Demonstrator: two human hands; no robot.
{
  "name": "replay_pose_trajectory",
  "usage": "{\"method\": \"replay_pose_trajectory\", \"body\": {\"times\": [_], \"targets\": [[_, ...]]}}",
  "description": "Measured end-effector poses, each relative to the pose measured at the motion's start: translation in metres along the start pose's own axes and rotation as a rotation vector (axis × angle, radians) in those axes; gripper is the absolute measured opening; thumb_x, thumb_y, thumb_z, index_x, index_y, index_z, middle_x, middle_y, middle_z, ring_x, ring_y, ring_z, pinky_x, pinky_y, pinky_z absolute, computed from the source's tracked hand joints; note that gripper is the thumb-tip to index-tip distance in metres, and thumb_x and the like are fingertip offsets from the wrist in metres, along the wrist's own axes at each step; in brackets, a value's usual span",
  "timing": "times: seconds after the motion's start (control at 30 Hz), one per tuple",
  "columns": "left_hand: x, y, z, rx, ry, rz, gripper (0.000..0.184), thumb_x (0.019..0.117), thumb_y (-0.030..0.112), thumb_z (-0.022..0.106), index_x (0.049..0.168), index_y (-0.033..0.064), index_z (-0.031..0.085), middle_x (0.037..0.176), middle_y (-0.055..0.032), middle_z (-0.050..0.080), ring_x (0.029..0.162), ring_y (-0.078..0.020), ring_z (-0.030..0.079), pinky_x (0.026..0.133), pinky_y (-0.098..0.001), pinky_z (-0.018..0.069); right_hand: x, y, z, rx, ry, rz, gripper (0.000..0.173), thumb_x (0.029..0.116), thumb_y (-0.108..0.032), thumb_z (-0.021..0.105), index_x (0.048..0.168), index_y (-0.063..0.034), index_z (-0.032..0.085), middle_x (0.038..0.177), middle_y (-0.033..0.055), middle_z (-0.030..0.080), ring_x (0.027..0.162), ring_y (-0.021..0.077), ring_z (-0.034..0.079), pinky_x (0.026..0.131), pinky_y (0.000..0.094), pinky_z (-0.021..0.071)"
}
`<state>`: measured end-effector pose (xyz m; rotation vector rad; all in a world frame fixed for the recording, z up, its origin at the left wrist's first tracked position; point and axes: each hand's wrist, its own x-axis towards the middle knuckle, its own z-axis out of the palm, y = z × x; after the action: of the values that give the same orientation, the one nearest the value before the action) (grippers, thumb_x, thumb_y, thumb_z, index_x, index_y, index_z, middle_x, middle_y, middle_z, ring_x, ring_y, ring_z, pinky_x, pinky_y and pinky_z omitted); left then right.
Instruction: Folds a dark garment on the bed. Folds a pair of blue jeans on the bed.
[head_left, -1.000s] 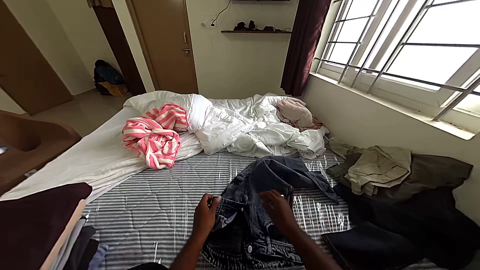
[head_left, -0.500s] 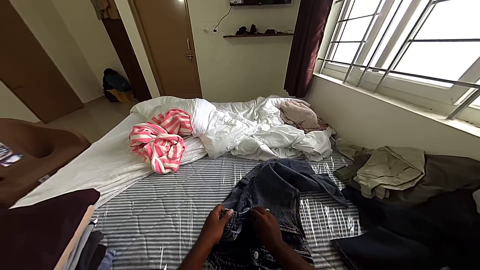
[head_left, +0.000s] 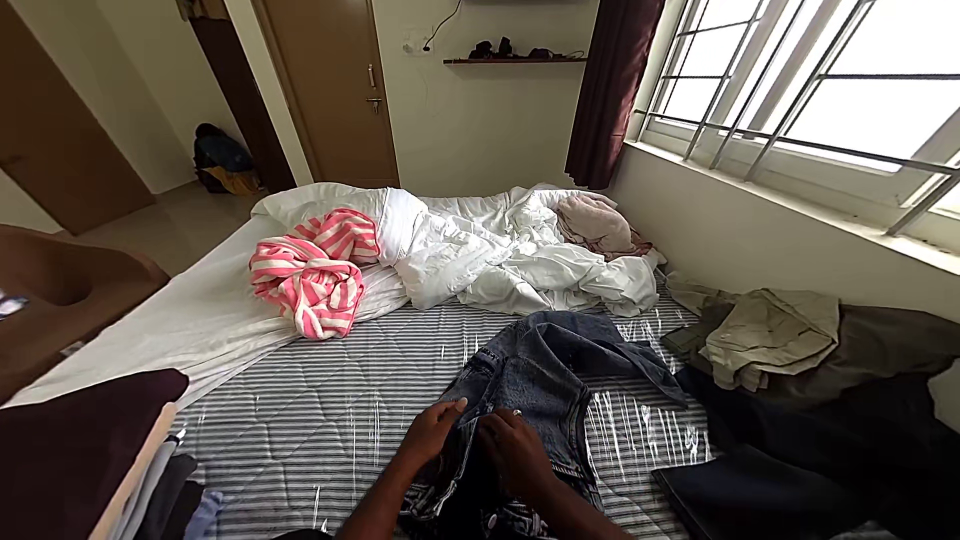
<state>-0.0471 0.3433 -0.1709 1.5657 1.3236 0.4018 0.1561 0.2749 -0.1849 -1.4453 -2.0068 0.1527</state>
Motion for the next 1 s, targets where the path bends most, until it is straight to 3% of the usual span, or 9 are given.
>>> {"method": "replay_pose_trajectory", "body": {"times": [0.03, 0.07, 0.1, 0.13, 0.3, 0.5, 0.67, 0.77, 1.0], "targets": [[0.004, -0.003, 0.005, -0.037, -0.037, 0.003, 0.068, 0.1045, 0.062, 0.041, 0.129, 0.0042, 0.067, 0.124, -0.0170, 0.068, 0.113, -0.0297, 0.067, 0.098, -0.0525, 0.0527, -0.002, -0.002, -0.001, 0.009, -0.022, 0.000, 0.025, 0.1039, -0.027, 0.056, 0.109, -0.0127, 0.075, 0.105, 0.0088, 0.073, 0.095, 0.0240, 0.072, 0.082, 0.0406, 0.0601], [0.008, -0.005, 0.011, -0.067, -0.064, 0.003, 0.068, 0.1031, 0.062, 0.045, 0.114, -0.0002, 0.070, 0.109, -0.0182, 0.069, 0.101, -0.0286, 0.067, 0.091, -0.0513, 0.0533, -0.004, -0.002, 0.000, 0.013, -0.029, -0.007, 0.025, 0.1039, -0.027, 0.056, 0.109, -0.0121, 0.075, 0.105, 0.0093, 0.073, 0.094, 0.0246, 0.072, 0.081, 0.0412, 0.0604], [0.011, -0.007, 0.016, -0.084, -0.088, -0.002, 0.069, 0.1013, 0.063, 0.049, 0.098, -0.0021, 0.070, 0.094, -0.0162, 0.068, 0.088, -0.0251, 0.065, 0.084, -0.0488, 0.0532, -0.006, -0.002, 0.000, 0.014, -0.034, -0.011, 0.025, 0.1038, -0.028, 0.056, 0.108, -0.0118, 0.075, 0.104, 0.0095, 0.073, 0.093, 0.0247, 0.072, 0.080, 0.0415, 0.0607], [0.013, -0.008, 0.021, -0.115, -0.116, -0.021, 0.067, 0.1008, 0.062, 0.051, 0.090, -0.0015, 0.068, 0.086, -0.0131, 0.068, 0.081, -0.0212, 0.066, 0.081, -0.0454, 0.0543, -0.007, -0.002, 0.001, 0.013, -0.045, -0.007, 0.025, 0.1036, -0.027, 0.056, 0.107, -0.0114, 0.075, 0.104, 0.0097, 0.073, 0.093, 0.0250, 0.072, 0.080, 0.0420, 0.0607], [0.013, -0.008, 0.031, -0.330, -0.131, -0.098, 0.040, 0.1025, 0.039, 0.063, 0.094, 0.0011, 0.070, 0.084, -0.0069, 0.069, 0.078, -0.0134, 0.066, 0.078, -0.0366, 0.0557, -0.007, -0.006, -0.002, -0.003, -0.130, 0.054, 0.025, 0.1019, -0.027, 0.057, 0.106, -0.0113, 0.076, 0.105, 0.0089, 0.074, 0.098, 0.0247, 0.072, 0.087, 0.0422, 0.0591], [0.015, -0.011, 0.031, -0.310, -0.086, -0.099, 0.040, 0.1007, 0.039, 0.066, 0.091, 0.0015, 0.070, 0.082, -0.0067, 0.068, 0.075, -0.0132, 0.065, 0.076, -0.0367, 0.0550, 0.000, -0.013, -0.005, -0.028, -0.193, 0.125, 0.025, 0.1014, -0.027, 0.057, 0.105, -0.0098, 0.075, 0.106, 0.0104, 0.073, 0.098, 0.0273, 0.071, 0.086, 0.0439, 0.0584], [0.015, -0.005, 0.034, -0.270, -0.014, -0.069, 0.037, 0.1007, 0.036, 0.067, 0.084, 0.0026, 0.068, 0.074, -0.0031, 0.062, 0.067, -0.0104, 0.058, 0.070, -0.0328, 0.0508, 0.004, -0.008, -0.010, 0.073, -0.236, 0.083, 0.024, 0.1028, -0.022, 0.055, 0.108, -0.0049, 0.072, 0.108, 0.0140, 0.070, 0.103, 0.0283, 0.068, 0.093, 0.0421, 0.0551], [0.013, 0.001, 0.034, -0.270, 0.025, -0.075, 0.036, 0.1008, 0.034, 0.067, 0.083, 0.0026, 0.068, 0.073, -0.0031, 0.061, 0.066, -0.0110, 0.056, 0.069, -0.0332, 0.0498, 0.005, -0.008, -0.009, 0.077, -0.211, 0.074, 0.023, 0.1026, -0.021, 0.055, 0.107, -0.0046, 0.071, 0.107, 0.0144, 0.070, 0.102, 0.0289, 0.069, 0.093, 0.0419, 0.0555], [0.011, 0.005, 0.036, -0.324, 0.108, -0.090, 0.034, 0.0982, 0.033, 0.071, 0.089, 0.0006, 0.071, 0.079, -0.0074, 0.067, 0.072, -0.0142, 0.062, 0.074, -0.0367, 0.0530, 0.001, -0.011, -0.006, 0.136, -0.168, 0.035, 0.023, 0.1025, -0.019, 0.056, 0.106, -0.0038, 0.072, 0.107, 0.0148, 0.071, 0.105, 0.0289, 0.069, 0.095, 0.0427, 0.0557]]}}
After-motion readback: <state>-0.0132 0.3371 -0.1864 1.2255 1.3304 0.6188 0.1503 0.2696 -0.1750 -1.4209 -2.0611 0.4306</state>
